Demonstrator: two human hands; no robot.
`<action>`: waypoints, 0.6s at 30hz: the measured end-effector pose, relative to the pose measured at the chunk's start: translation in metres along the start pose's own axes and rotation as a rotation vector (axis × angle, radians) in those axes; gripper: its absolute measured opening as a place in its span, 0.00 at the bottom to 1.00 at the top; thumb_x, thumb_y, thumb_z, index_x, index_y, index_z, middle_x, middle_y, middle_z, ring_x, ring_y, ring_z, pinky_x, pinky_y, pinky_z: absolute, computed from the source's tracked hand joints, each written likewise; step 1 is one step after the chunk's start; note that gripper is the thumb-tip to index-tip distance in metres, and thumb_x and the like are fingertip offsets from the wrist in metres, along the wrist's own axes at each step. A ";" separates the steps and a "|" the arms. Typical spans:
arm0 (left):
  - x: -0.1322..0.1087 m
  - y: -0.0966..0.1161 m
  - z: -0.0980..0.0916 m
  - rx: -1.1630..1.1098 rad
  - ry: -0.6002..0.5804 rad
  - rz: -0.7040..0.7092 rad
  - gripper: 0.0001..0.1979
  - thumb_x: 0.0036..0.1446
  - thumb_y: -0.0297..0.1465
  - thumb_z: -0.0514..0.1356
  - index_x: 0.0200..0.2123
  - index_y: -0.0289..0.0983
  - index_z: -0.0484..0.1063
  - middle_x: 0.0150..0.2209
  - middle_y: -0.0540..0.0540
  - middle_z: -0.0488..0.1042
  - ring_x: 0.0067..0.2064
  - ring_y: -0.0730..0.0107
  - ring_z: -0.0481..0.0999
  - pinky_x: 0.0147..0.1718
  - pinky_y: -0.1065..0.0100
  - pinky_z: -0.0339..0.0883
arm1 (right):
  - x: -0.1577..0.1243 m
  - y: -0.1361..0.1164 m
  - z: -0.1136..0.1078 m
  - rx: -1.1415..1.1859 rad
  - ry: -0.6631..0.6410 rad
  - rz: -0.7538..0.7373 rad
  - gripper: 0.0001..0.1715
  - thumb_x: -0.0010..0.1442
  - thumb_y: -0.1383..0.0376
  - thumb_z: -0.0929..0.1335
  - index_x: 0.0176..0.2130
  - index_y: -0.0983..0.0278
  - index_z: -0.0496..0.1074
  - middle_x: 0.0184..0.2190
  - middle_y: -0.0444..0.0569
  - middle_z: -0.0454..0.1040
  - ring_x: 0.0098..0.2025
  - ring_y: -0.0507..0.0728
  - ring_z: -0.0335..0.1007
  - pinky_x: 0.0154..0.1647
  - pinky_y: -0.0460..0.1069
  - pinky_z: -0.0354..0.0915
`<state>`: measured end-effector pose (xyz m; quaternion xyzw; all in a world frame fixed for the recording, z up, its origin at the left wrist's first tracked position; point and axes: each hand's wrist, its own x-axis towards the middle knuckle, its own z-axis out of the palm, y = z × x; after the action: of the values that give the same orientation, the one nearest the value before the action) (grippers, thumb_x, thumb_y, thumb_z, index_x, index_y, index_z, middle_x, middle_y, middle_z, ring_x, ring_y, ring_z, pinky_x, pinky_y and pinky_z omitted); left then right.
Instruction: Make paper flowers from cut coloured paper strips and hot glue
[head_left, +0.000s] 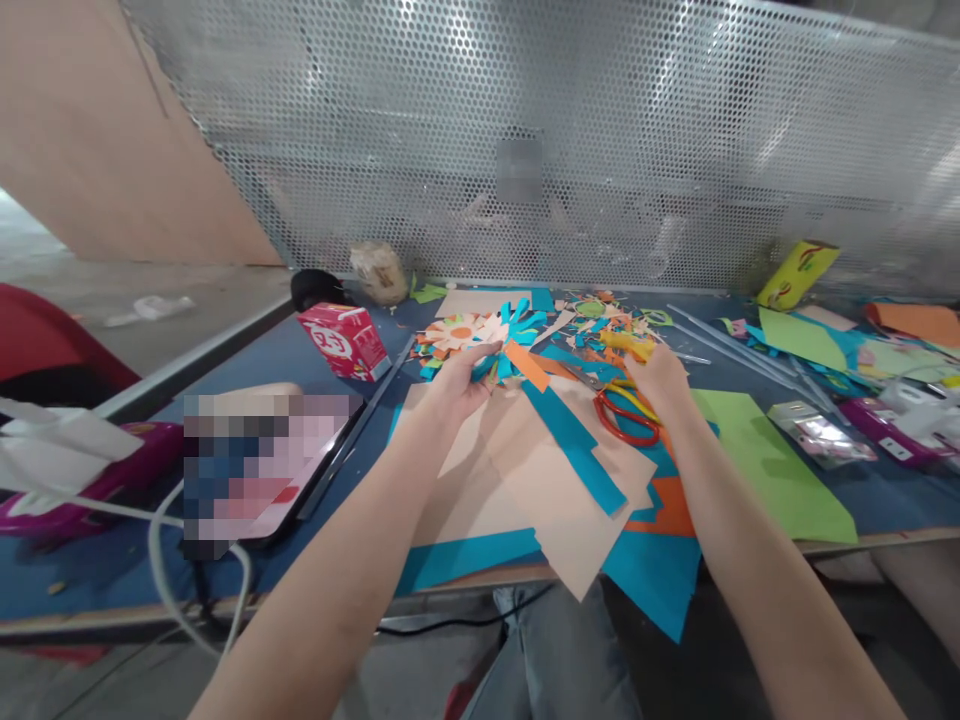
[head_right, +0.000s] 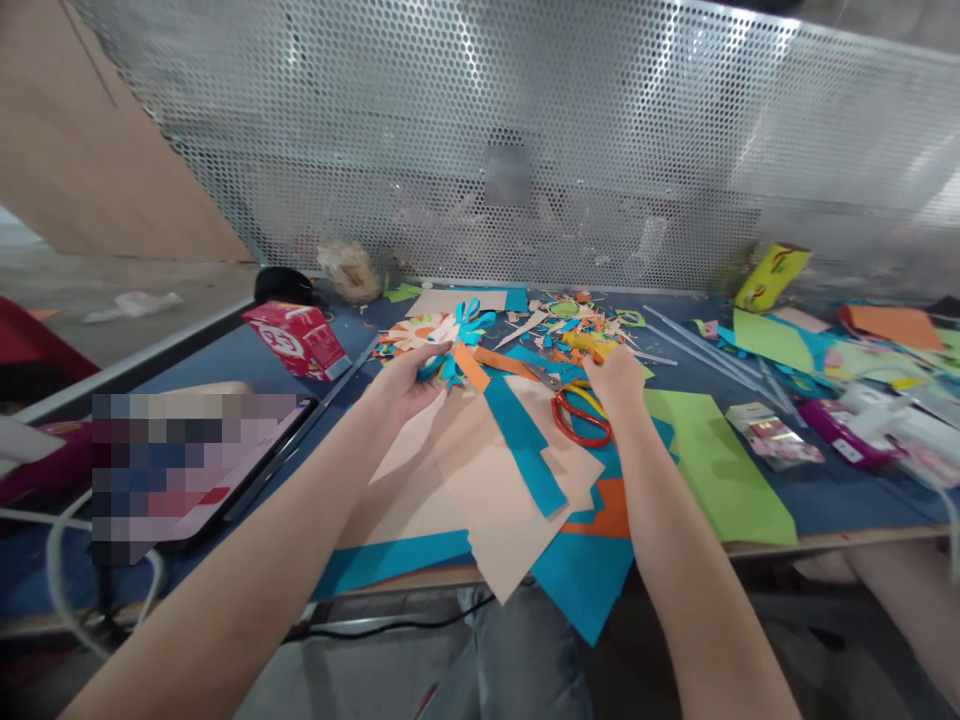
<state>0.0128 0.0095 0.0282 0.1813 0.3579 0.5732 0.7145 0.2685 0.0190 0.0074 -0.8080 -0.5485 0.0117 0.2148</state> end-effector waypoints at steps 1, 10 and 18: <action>0.000 0.000 0.000 0.009 0.002 0.024 0.07 0.53 0.17 0.53 0.29 0.31 0.67 0.21 0.48 0.73 0.17 0.78 0.72 0.17 0.80 0.68 | 0.000 0.000 0.000 -0.004 -0.004 0.000 0.29 0.55 0.53 0.62 0.47 0.74 0.66 0.42 0.64 0.73 0.46 0.66 0.71 0.41 0.53 0.65; 0.000 0.001 0.000 0.023 0.063 0.008 0.06 0.47 0.18 0.52 0.27 0.33 0.63 0.18 0.51 0.68 0.16 0.78 0.69 0.16 0.79 0.67 | -0.002 -0.003 0.001 -0.073 -0.056 0.081 0.30 0.56 0.54 0.61 0.51 0.72 0.63 0.47 0.64 0.70 0.52 0.70 0.65 0.49 0.60 0.60; -0.001 0.001 -0.001 -0.010 0.042 0.011 0.11 0.40 0.16 0.49 0.28 0.35 0.62 0.18 0.53 0.65 0.16 0.78 0.67 0.16 0.78 0.67 | -0.003 -0.001 0.009 -0.168 0.074 0.041 0.33 0.57 0.52 0.61 0.52 0.75 0.60 0.51 0.67 0.63 0.52 0.71 0.60 0.49 0.61 0.55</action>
<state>0.0110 0.0086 0.0287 0.1677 0.3692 0.5827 0.7043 0.2639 0.0200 -0.0012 -0.8341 -0.5226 -0.0597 0.1660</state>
